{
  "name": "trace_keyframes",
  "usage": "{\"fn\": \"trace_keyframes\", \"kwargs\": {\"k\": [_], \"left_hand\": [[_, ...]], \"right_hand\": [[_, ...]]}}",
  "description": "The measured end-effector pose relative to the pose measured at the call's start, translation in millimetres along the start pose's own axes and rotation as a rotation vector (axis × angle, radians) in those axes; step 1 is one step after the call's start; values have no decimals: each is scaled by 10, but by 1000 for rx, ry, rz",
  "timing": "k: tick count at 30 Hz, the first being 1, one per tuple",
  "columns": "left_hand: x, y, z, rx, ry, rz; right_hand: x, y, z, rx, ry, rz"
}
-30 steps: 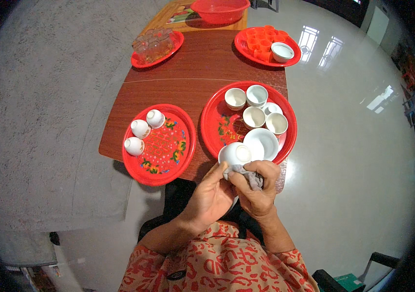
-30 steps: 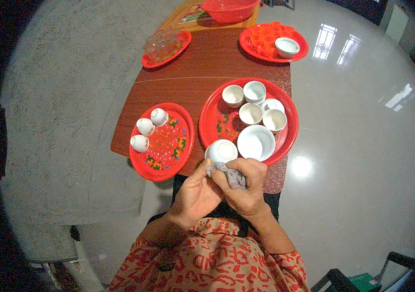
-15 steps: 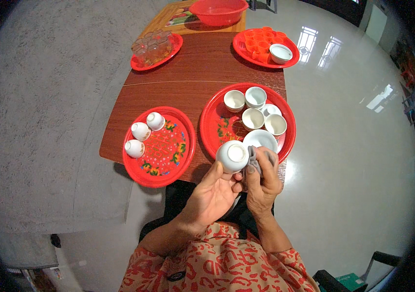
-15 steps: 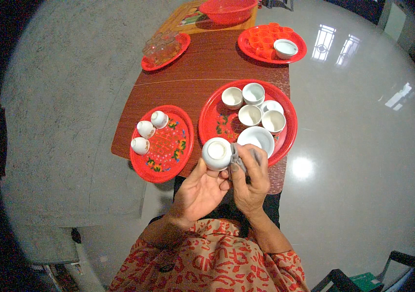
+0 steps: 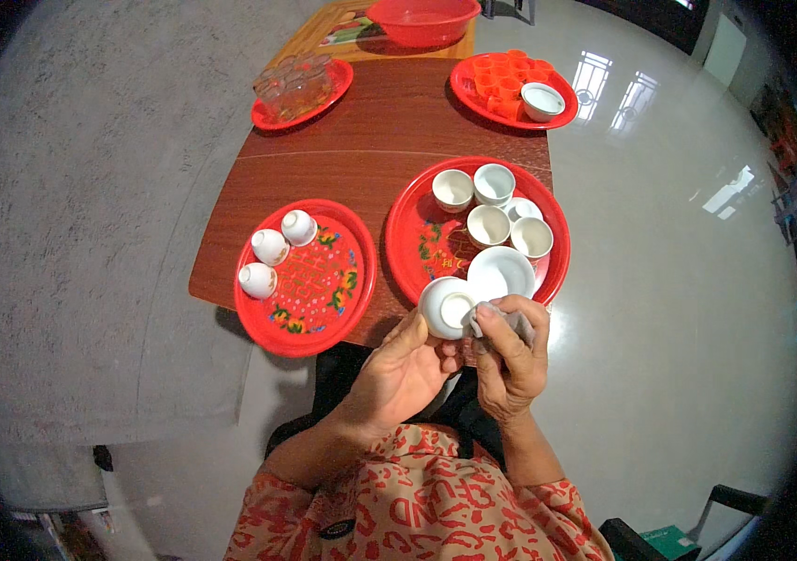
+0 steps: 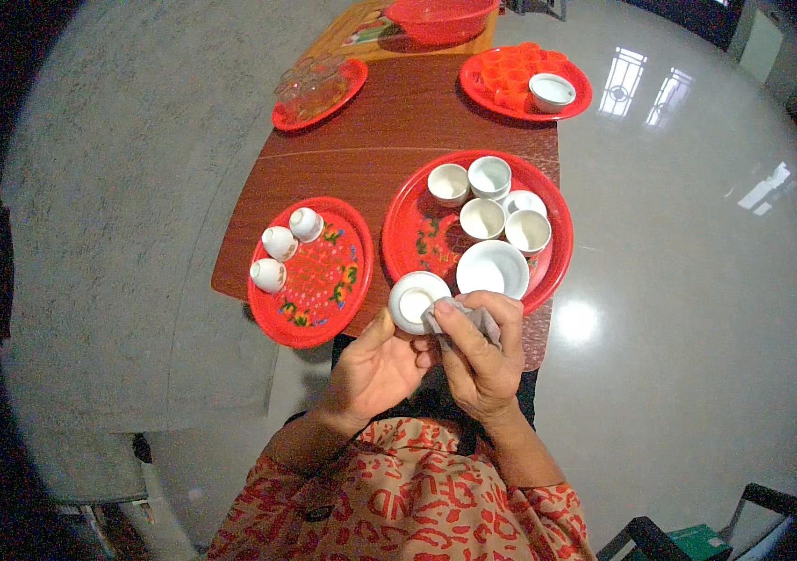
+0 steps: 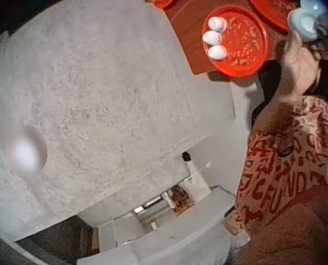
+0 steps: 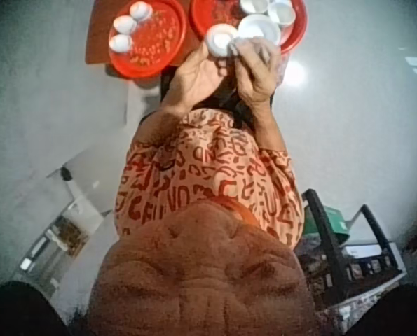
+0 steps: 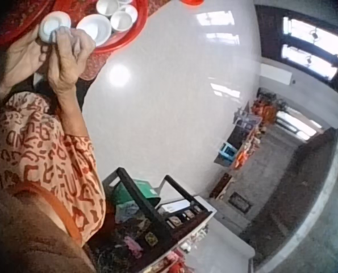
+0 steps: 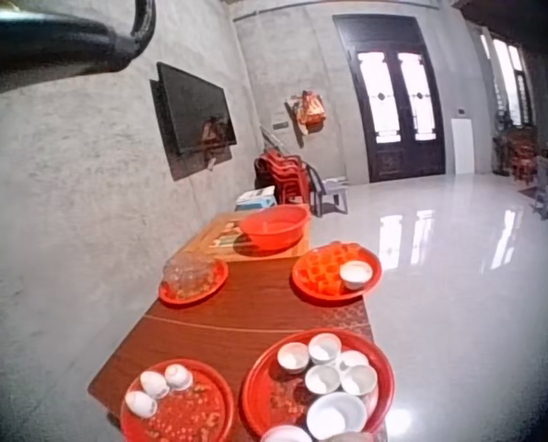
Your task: The person wipes several small white cups with a cloth, handling them one at a time. They pick up each cup from a red tray, wipe the interior and exterior surfaces, and place the cleaned cup onto a second red tray.
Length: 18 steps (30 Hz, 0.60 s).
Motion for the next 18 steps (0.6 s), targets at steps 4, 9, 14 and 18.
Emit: {"fn": "trace_keyframes", "kwargs": {"k": [4, 9, 14, 18], "left_hand": [[-63, -51, 25, -25, 74, 44], [-62, -42, -10, -9, 67, 57], [-65, -22, -51, -73, 147, 120], [-86, 2, -46, -25, 214, 152]], "right_hand": [[6, 143, -57, 107, 113, 80], [33, 176, -22, 109, -121, -49], [82, 151, 16, 117, -255, -170], [50, 82, -16, 214, -59, 21]]}}
Point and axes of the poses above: each hand's wrist, its own y-axis towards the middle knuckle, its own z-axis out of the palm, x = y × z, the point moved 5 cm from there along y, towards the middle knuckle, and after that the axes turned 4 degrees about -y, right-handed, at the moved point
